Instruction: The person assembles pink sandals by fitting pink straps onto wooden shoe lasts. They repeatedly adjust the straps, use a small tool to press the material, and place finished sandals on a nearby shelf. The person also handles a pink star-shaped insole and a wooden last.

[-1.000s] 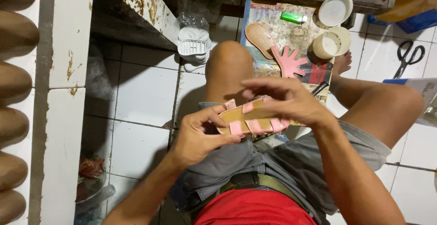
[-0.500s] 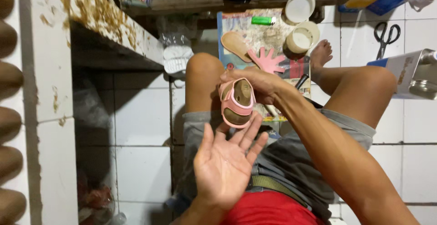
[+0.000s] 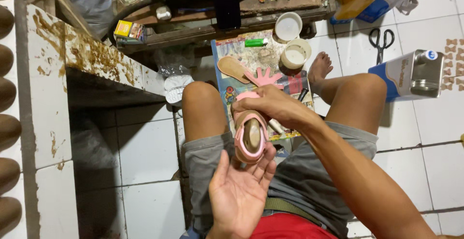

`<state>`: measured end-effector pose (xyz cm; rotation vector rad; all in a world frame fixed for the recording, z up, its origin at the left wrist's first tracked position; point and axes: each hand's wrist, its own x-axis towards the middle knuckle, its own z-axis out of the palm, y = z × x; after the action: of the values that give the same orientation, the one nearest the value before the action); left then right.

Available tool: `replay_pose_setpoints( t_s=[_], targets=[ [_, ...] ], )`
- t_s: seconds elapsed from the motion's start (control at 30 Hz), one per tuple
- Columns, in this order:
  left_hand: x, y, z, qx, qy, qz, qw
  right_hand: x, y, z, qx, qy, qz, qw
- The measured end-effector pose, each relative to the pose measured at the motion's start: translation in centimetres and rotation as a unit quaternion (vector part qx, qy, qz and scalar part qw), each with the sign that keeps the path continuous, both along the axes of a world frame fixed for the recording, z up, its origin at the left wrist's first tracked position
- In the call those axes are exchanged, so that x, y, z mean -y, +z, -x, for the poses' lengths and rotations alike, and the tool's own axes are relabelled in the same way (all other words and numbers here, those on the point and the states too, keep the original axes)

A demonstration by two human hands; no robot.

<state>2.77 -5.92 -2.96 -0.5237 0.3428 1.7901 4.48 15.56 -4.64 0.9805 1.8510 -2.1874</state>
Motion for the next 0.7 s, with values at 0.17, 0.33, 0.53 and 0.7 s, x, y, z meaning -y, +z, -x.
replay_pose_setpoints(
  t_s=[0.17,0.33,0.53,0.7],
  targets=[
    [0.4,-3.0,-0.3,0.014,-0.019,0.080,0.996,1.6,4.4,-0.3,0.053,0.022,-0.202,0.978],
    [0.6,-4.3,0.4,-0.011,-0.041,-0.025,0.999,2.8,6.3,-1.1,0.067,0.033,-0.311,0.947],
    [0.3,-3.3,5.5,-0.458,-0.030,0.044,0.887,1.9,5.2,-3.4,-0.250,0.040,-0.181,0.950],
    [0.9,-2.3,11.9,-0.905,-0.086,0.084,0.407,2.5,2.1,-1.5,-0.296,0.100,-0.393,0.865]
  ],
)
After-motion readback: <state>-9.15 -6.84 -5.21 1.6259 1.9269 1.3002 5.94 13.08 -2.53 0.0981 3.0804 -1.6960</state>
